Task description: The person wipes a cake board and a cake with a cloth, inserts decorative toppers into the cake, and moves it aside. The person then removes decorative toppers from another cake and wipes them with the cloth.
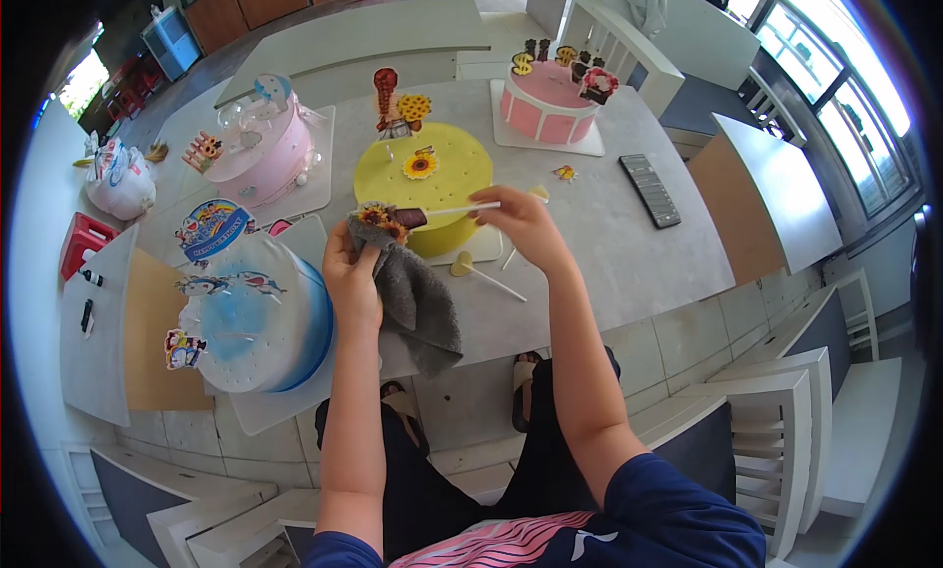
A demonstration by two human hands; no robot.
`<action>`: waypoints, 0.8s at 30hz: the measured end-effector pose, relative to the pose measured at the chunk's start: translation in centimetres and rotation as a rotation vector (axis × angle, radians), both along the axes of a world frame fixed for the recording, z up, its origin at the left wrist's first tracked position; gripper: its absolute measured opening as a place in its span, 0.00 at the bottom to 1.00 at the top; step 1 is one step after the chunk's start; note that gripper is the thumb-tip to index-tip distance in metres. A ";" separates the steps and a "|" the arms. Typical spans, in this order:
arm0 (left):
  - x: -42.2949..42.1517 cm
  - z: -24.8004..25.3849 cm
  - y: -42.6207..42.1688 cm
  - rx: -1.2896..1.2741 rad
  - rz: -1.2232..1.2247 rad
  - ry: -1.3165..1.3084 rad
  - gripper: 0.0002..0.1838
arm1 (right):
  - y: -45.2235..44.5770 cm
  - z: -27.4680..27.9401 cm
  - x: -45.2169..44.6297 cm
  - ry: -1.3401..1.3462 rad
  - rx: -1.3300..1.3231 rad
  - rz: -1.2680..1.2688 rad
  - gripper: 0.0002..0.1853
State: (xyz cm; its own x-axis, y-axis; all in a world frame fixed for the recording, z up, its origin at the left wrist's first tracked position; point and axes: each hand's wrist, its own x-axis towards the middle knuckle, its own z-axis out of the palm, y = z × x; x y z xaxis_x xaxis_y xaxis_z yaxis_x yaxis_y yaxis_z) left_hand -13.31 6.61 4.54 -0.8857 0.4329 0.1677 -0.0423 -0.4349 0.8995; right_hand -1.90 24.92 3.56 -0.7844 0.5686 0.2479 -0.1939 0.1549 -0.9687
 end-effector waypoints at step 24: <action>1.5 0.3 1.1 -0.177 -0.203 -0.066 0.09 | -7.1 3.0 -0.9 -0.033 -0.319 0.223 0.09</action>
